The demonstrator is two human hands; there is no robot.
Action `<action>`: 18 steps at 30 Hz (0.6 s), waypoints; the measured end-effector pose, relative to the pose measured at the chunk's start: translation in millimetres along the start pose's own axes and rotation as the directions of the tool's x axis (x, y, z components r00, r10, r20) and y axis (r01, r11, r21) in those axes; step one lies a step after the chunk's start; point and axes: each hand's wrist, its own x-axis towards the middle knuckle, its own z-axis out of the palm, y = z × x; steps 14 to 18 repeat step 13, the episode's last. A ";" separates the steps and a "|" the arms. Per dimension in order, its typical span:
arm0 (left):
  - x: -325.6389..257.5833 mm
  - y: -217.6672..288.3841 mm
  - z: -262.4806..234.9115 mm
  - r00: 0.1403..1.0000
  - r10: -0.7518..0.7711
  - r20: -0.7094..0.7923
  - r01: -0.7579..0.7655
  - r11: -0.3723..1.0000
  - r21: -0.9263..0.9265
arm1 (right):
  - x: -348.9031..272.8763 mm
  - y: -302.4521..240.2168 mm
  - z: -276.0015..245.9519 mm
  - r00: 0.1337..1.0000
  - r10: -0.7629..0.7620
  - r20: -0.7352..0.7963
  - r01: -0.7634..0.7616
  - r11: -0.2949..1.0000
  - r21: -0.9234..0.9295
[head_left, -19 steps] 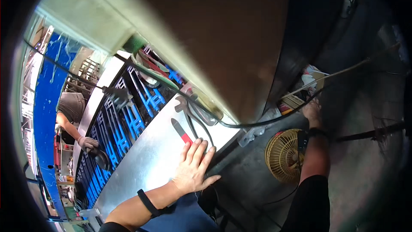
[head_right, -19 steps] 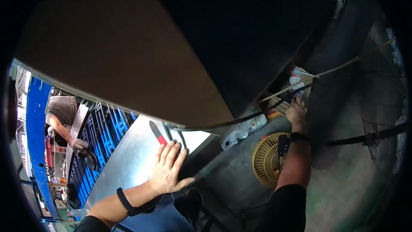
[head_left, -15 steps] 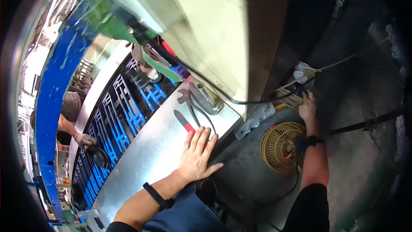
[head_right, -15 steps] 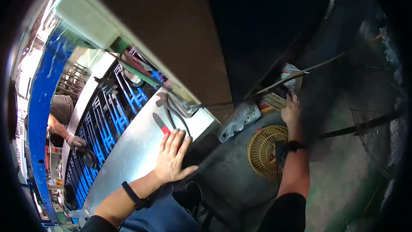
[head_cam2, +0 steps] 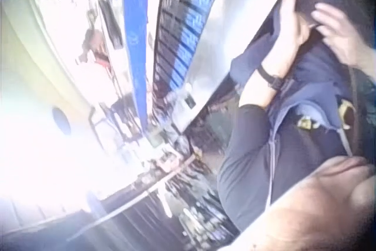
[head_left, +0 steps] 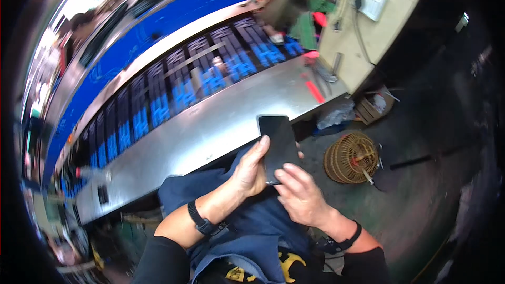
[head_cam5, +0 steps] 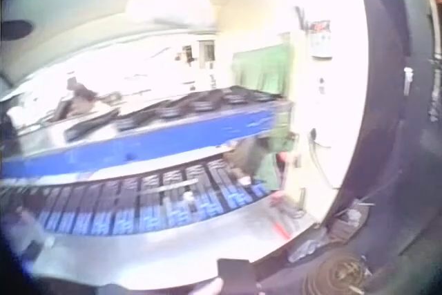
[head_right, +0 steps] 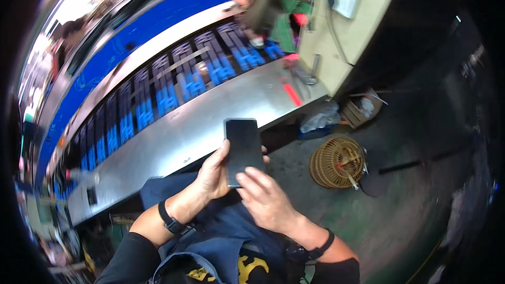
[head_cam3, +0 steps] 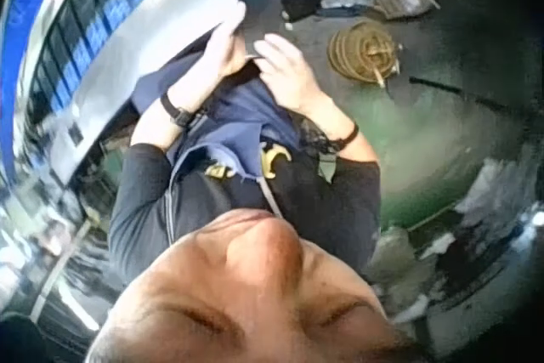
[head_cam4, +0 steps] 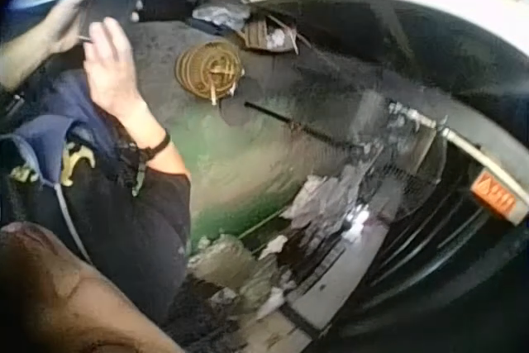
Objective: Take shoes from a conveyor, fit them onto green plastic shoe lasts on the lap, inspect the fit, and return them to the conveyor system.
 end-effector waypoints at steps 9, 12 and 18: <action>-201.0 84.8 -105.9 0.706 0.689 -0.167 -0.620 0.714 0.326 | 123.4 -117.3 152.8 0.950 0.261 0.174 -0.312 0.730 0.608; -222.6 91.8 -137.1 0.633 0.744 -0.215 -0.656 0.662 0.362 | 135.6 -136.9 192.2 0.969 0.191 0.158 -0.246 0.819 0.518; -226.0 92.4 -148.8 0.631 0.740 -0.233 -0.637 0.666 0.388 | 137.2 -137.7 202.6 0.964 0.197 0.179 -0.262 0.813 0.519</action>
